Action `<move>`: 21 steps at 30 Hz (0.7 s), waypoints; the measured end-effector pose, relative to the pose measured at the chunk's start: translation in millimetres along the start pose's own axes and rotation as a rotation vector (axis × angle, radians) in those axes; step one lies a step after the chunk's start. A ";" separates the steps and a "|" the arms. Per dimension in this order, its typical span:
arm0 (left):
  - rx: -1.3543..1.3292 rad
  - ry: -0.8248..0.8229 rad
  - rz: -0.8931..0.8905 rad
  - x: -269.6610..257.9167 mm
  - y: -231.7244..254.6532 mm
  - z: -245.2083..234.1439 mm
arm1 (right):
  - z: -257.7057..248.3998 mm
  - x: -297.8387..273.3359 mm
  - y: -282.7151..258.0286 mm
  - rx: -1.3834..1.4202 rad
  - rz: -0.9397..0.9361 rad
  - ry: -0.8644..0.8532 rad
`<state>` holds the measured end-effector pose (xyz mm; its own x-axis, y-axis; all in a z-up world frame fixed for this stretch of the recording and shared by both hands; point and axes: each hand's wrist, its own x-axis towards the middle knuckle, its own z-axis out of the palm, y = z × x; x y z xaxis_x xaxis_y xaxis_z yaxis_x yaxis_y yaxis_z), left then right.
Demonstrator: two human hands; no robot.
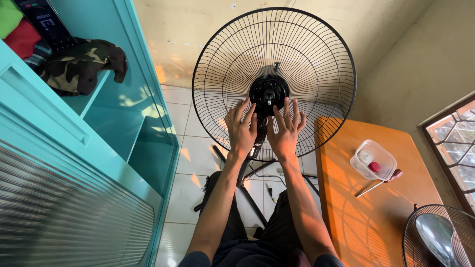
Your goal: The person assembles a standing fan by attaching the front grill, inserting a white plastic hub, and securing it with a screw and red cap. They use a screwdriver to tighten the screw and place the red cap over the hub.
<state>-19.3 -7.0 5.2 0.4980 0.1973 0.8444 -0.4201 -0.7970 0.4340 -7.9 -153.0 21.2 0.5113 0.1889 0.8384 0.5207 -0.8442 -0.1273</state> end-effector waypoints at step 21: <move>-0.820 0.139 -0.333 -29.4 116.5 -36.1 | -83.6 -24.0 -54.9 1.073 0.569 -0.086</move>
<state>-110.3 -85.1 42.3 0.6165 0.4554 0.6423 -0.7071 -0.0386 0.7061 -105.9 -153.1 52.3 0.8733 -0.0061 0.4871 0.4872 0.0185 -0.8731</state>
